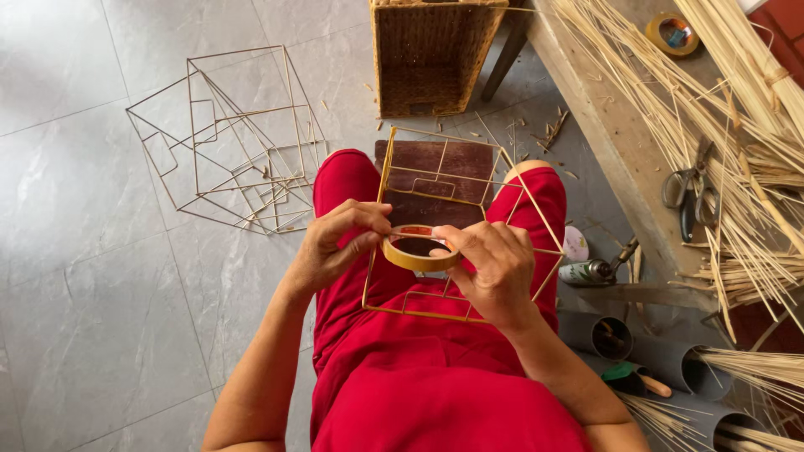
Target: The person sits on the floor and wraps yellow tape around the edges of a bamboo and wire frame, pressing the tape along the frame bars. They use scissors to cut the tape and continue taping other sides of the frame.
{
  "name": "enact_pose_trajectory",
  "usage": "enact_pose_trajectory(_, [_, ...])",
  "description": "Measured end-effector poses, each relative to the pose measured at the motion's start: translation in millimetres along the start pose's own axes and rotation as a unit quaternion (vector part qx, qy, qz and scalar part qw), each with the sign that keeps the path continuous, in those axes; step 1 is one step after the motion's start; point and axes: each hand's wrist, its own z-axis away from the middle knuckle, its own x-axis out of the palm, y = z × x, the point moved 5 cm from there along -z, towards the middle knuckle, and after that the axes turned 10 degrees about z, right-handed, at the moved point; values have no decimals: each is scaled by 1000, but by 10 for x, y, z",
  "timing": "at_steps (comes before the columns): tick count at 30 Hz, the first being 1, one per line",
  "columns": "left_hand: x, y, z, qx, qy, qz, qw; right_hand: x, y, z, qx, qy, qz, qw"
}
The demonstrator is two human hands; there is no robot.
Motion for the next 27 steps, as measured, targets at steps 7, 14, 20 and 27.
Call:
enact_pose_trajectory(7, [-44, -161, 34, 6, -18, -17, 1000, -159, -98, 28, -28, -47, -195, 979])
enact_pose_trajectory(14, [-61, -32, -79, 28, -57, -53, 997, -483, 95, 89, -71, -200, -231, 950])
enact_pose_trajectory(20, [-54, 71, -148, -21, -54, -82, 995, -1121, 560, 271, -10, -186, -164, 969])
enact_pose_trajectory(27, [-34, 136, -142, -47, -39, -115, 991, -1402, 1205, 849, 88, -232, -18, 969])
